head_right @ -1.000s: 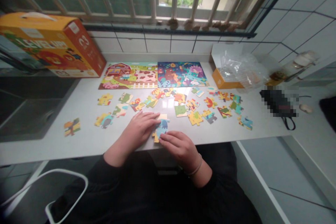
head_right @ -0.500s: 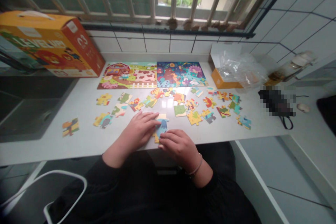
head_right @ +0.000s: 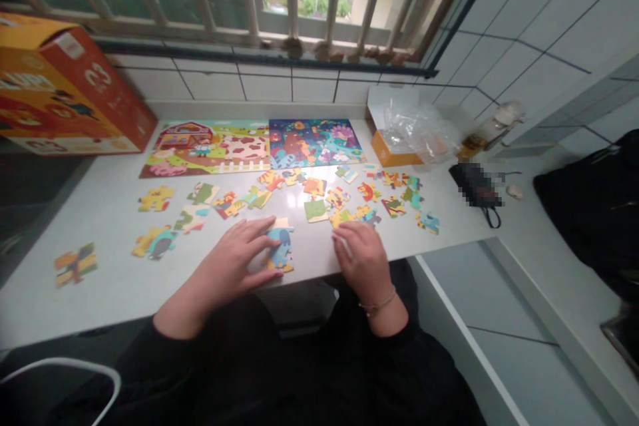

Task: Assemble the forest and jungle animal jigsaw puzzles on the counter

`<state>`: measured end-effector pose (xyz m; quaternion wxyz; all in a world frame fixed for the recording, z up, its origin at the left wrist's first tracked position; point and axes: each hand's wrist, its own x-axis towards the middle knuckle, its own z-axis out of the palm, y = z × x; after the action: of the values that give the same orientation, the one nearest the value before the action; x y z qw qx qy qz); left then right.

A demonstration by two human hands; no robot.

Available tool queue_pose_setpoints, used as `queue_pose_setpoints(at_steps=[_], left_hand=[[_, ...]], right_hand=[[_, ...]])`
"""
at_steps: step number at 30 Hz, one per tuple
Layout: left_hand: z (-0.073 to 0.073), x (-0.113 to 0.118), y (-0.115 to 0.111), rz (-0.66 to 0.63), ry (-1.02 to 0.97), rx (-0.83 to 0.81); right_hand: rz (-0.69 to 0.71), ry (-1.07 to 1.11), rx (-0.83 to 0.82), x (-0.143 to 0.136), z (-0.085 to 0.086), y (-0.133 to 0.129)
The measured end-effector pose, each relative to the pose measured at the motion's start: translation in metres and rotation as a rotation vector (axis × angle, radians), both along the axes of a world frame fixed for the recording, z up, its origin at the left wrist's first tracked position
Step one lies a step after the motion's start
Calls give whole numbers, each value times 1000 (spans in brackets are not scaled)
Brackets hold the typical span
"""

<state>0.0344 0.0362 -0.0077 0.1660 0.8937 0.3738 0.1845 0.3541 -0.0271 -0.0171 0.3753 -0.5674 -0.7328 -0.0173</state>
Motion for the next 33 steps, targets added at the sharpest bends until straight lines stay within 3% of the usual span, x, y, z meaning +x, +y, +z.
queue_pose_setpoints(at_steps=[5,7,14,18,20,22,23,25,28,30,33], left_hand=[[-2,-1,1,10,2,9],[-2,-1,2,12,0,13],[-2,0,2,10,-9,32],[-1,0,0,19,-5,21],[1,0,0,22,-12,18],[2,1,-1,19,-15,12],[3,1,-1,16,-12,6],[4,2,-1,10,4,-13],[5,2,-2,5,27,-37],[5,2,-3,1,33,-43],[3,3,-4,0,24,-47]], right_hand=[[-776,-178,-193,90,-3,0],[-975,-190,-310,119,-5,-2],[-981,-149,-537,180,5,8],[-928,-171,-584,189,14,10],[-933,-176,-496,181,15,8],[-842,-171,-321,161,17,4],[-727,-162,-233,146,18,2],[-358,-131,-129,108,19,-1],[147,-97,-168,43,20,0],[333,-81,-193,7,17,3],[467,-102,-198,-23,11,9]])
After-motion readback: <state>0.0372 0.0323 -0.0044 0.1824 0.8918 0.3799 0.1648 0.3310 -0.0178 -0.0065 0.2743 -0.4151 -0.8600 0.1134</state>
